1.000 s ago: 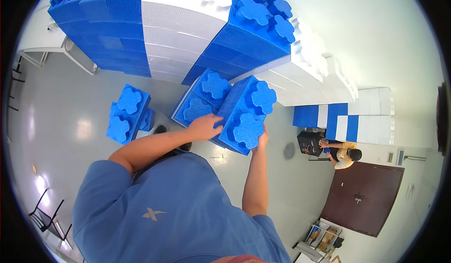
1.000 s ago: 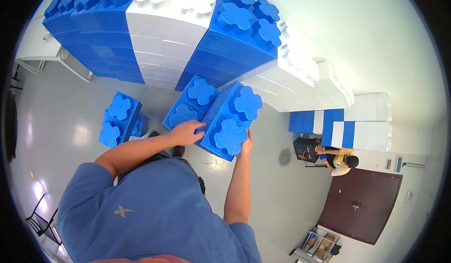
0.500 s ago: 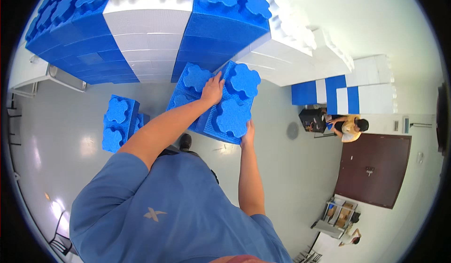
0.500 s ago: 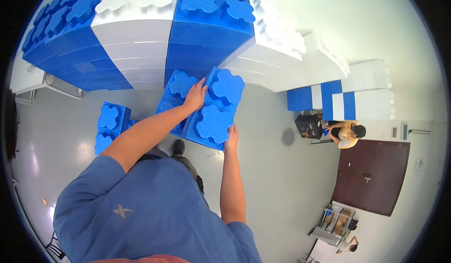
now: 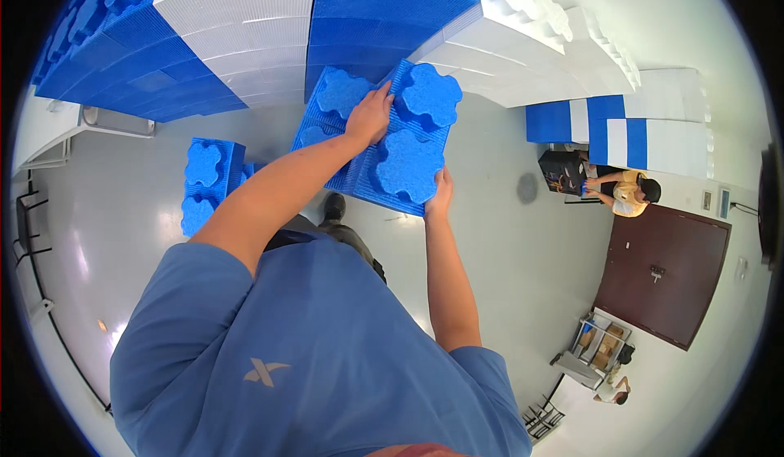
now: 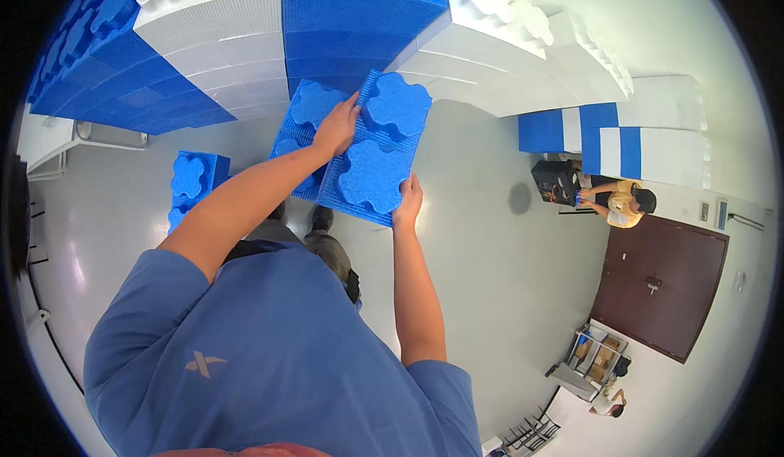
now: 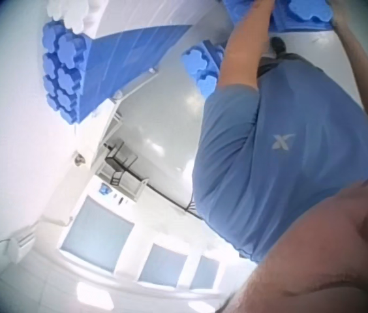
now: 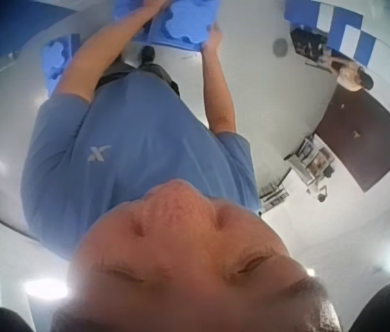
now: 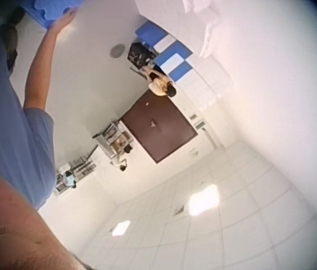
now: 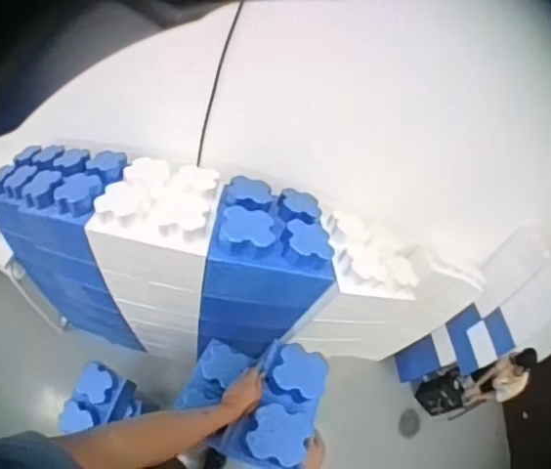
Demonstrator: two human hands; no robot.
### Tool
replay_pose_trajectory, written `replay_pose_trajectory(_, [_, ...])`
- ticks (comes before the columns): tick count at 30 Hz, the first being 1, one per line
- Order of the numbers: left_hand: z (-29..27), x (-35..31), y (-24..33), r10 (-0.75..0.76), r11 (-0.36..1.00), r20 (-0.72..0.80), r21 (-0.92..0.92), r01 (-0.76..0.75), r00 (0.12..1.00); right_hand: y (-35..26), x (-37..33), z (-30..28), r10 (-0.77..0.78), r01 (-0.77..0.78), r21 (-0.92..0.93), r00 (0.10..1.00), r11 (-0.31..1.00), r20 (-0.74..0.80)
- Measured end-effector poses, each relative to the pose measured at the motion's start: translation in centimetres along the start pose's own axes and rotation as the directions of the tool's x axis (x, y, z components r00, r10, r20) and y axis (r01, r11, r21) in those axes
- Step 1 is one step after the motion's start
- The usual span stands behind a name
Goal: Assembling large blue and white plastic blocks to form a structure.
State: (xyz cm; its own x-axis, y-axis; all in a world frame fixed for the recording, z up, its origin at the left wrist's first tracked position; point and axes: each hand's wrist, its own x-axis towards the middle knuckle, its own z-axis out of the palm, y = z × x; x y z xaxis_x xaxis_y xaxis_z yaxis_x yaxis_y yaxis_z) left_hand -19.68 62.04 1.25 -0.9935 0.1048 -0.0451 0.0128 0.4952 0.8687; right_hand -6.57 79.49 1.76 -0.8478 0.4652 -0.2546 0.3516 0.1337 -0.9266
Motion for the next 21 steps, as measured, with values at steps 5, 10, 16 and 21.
replay_pose_trajectory(5, [0.4,0.4,0.0,-0.104,0.994,0.033,-0.025,0.105,0.994,-1.2,-0.8,-0.3,0.026,-0.023,-0.067,0.999,0.997,0.039])
replay_pose_trajectory(10, [1.4,0.3,-0.9,-0.173,0.977,-0.014,-0.126,0.17,0.985,-1.2,-4.1,0.5,0.178,-0.168,0.185,0.983,0.968,-0.04])
replay_pose_trajectory(16, [0.5,0.0,0.4,-0.168,0.979,-0.022,-0.119,0.164,0.986,-0.4,-5.5,1.4,0.067,-0.061,0.04,0.984,0.997,-0.168])
replay_pose_trajectory(21, [-0.7,-1.2,1.7,-0.162,0.976,-0.045,-0.153,0.154,0.986,0.8,-6.0,1.3,-0.181,0.132,-0.219,0.958,0.967,-0.224])
